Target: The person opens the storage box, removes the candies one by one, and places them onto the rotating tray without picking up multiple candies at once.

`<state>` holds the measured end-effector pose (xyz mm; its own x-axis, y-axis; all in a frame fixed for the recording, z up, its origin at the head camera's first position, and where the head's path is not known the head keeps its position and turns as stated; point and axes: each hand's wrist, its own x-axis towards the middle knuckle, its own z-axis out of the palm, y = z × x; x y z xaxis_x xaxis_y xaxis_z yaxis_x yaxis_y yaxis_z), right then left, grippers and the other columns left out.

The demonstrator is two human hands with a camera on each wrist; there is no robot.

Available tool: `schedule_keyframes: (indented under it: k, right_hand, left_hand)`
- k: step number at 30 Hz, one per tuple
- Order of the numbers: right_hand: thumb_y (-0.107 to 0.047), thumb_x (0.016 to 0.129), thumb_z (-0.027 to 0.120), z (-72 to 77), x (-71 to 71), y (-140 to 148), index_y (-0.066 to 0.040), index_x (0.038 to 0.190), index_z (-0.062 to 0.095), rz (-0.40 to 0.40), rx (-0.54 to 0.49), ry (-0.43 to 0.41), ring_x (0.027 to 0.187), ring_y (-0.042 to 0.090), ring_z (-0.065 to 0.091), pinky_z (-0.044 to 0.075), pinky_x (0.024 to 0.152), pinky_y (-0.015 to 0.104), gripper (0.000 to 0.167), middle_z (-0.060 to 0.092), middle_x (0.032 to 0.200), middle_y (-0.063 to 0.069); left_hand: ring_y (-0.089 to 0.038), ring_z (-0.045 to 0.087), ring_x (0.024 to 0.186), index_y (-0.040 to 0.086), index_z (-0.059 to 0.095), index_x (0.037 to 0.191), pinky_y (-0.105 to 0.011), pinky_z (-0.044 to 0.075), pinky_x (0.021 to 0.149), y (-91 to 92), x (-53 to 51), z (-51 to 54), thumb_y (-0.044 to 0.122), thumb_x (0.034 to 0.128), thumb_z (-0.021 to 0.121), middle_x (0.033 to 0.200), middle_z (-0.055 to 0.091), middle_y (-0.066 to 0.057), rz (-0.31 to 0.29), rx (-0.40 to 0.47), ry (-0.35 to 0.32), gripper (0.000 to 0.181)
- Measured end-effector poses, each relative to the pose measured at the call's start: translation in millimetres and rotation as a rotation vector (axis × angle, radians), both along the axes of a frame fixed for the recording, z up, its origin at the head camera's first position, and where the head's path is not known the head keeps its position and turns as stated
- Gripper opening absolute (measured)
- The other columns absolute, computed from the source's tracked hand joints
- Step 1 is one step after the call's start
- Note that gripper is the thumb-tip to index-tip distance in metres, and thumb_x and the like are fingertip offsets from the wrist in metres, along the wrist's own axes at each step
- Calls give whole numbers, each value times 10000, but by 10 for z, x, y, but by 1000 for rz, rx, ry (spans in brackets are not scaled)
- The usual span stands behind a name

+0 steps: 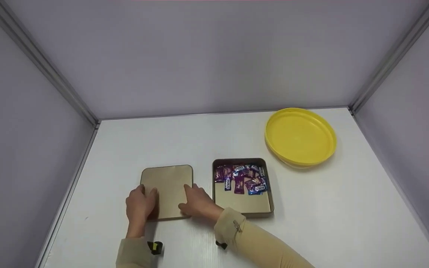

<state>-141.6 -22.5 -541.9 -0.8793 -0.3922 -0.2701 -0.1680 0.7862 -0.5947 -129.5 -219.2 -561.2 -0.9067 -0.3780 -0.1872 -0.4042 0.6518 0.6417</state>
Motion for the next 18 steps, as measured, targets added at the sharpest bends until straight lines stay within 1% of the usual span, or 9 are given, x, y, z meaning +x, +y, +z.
schedule_keyframes:
  k: [5,9,13,15,18]
  right_hand:
    - [-269,870,692,42,-5,53,37,1469,380,11,-53,-35,1323,410,420,353,1099,465,742,385,1466,295]
    - [-276,879,691,97,-13,95,39,1471,375,18,-70,-18,1351,398,385,336,1111,464,742,364,1489,276]
    - [-281,894,684,220,-8,159,28,1473,378,33,-103,23,1373,350,363,330,1118,432,724,364,1499,235]
    - [-283,903,679,300,-3,209,13,1478,378,33,-129,35,1381,331,350,324,1122,424,713,362,1503,211]
    - [-276,908,682,399,-20,307,1,1476,387,22,-168,63,1366,325,372,337,1113,432,698,378,1492,197]
  left_hand:
    - [-547,409,1245,-142,403,1401,-624,376,1007,39,14,3,288,962,558,1361,422,-394,-3,-18,2,634]
    - [-558,355,1275,-141,359,1426,-629,334,1037,55,19,7,291,961,557,1400,369,-394,-4,-6,-3,665]
    - [-559,324,1290,-137,344,1433,-636,312,1046,71,25,8,280,960,567,1417,343,-387,-4,-6,11,669]
    - [-557,313,1296,-138,347,1430,-639,306,1048,84,27,9,268,957,575,1418,336,-388,-4,-12,29,664]
    - [-547,287,1318,-146,355,1422,-630,286,1068,115,23,10,246,948,589,1426,321,-393,-3,-16,67,658]
